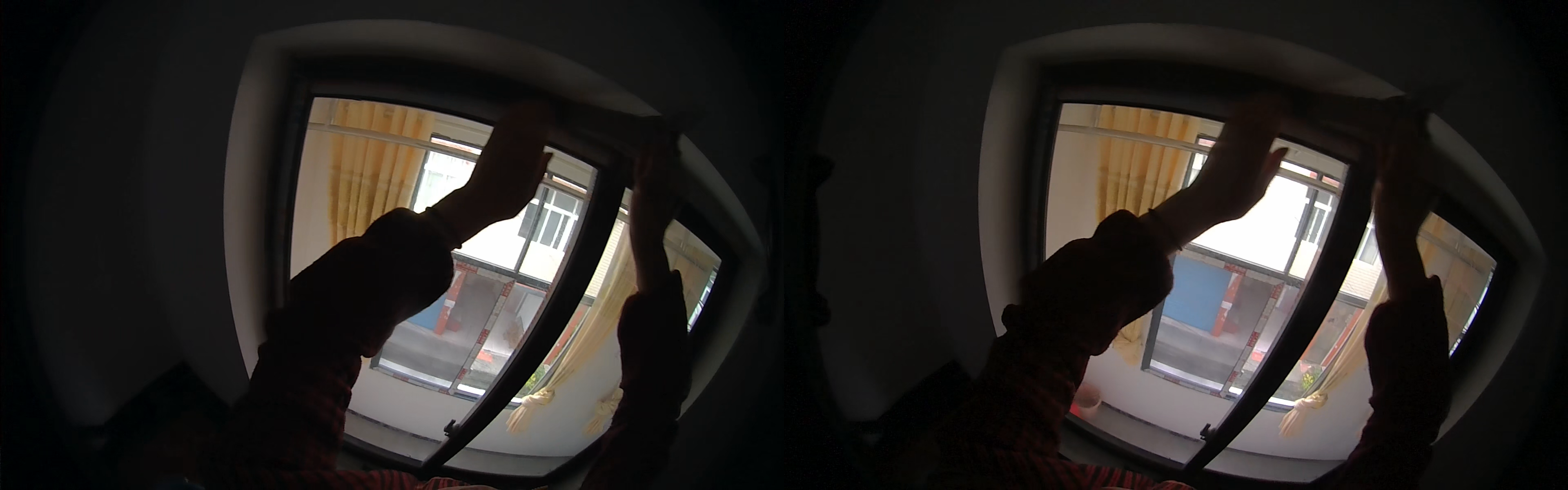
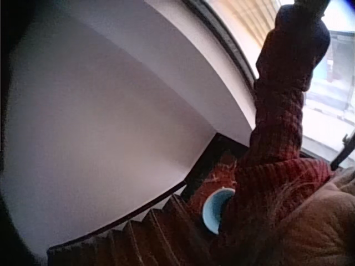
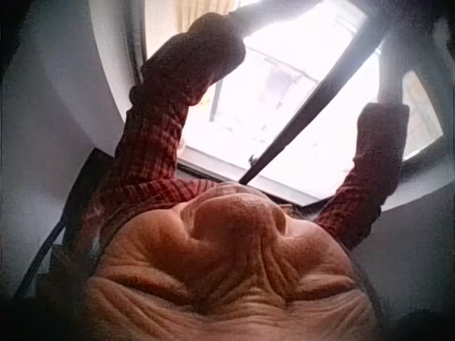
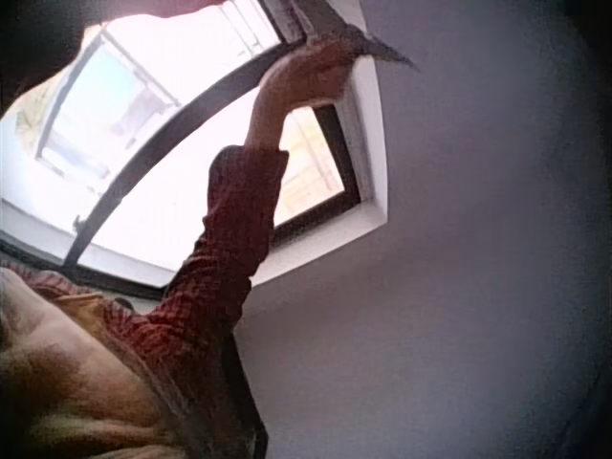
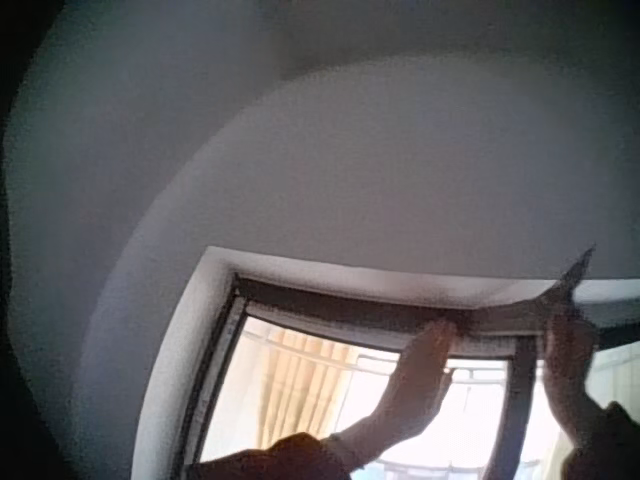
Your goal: The person installs a window frame by peeling protective film from the frame and inserting it into the window opening. They align the frame along the edges and press it into place, then remove remaining film strips from the floor.
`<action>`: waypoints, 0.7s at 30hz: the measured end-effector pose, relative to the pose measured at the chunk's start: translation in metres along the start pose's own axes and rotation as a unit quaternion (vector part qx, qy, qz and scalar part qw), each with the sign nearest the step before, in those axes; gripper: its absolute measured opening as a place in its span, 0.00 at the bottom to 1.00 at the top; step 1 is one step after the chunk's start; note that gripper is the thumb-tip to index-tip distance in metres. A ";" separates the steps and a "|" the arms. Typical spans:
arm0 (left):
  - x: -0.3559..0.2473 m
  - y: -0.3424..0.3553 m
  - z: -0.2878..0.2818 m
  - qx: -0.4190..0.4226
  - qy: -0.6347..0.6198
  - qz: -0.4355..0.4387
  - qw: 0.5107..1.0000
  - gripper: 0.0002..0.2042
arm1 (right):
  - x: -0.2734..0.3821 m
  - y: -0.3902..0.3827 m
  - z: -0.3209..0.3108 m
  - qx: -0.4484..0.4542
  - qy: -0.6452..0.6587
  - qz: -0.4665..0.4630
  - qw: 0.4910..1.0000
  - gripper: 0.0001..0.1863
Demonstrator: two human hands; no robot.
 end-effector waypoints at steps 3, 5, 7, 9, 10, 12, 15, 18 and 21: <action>-0.030 0.004 0.023 -0.009 -0.009 -0.006 1.000 0.31 | -0.056 -0.025 -0.020 0.045 -0.120 -0.035 0.991 0.25; -0.045 0.010 0.039 -0.016 -0.038 -0.005 0.999 0.33 | -0.102 -0.046 -0.029 0.098 -0.069 0.029 0.992 0.25; -0.063 0.015 0.053 -0.034 -0.054 0.014 0.998 0.35 | -0.141 -0.065 -0.043 0.119 -0.112 0.000 0.987 0.23; -0.078 0.019 0.071 -0.018 -0.085 -0.003 0.996 0.38 | -0.190 -0.086 -0.044 0.165 -0.007 0.073 0.984 0.22; -0.087 0.023 0.078 -0.025 -0.096 0.006 0.995 0.39 | -0.217 -0.102 -0.045 0.178 0.051 0.158 0.970 0.21; -0.099 0.030 0.094 -0.024 -0.125 -0.009 0.992 0.40 | -0.257 -0.128 -0.055 0.212 0.021 0.151 0.965 0.20; -0.120 0.035 0.111 -0.047 -0.068 0.011 0.996 0.40 | -0.324 -0.170 -0.073 0.223 0.057 0.237 0.944 0.20; -0.137 0.041 0.130 -0.011 -0.039 0.005 0.999 0.37 | -0.387 -0.201 -0.097 0.115 0.233 0.406 0.876 0.21; -0.154 0.043 0.134 -0.067 0.032 0.021 0.997 0.36 | -0.421 -0.196 -0.121 0.028 0.360 0.408 0.839 0.15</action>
Point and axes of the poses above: each hand's wrist, its own y-axis towards the middle knuckle, its own z-axis out of the palm, x = y × z, the point moved 6 cm from there along y, towards the middle knuckle, and after that the axes turned 12 degrees about -z, right-handed, at the moved point
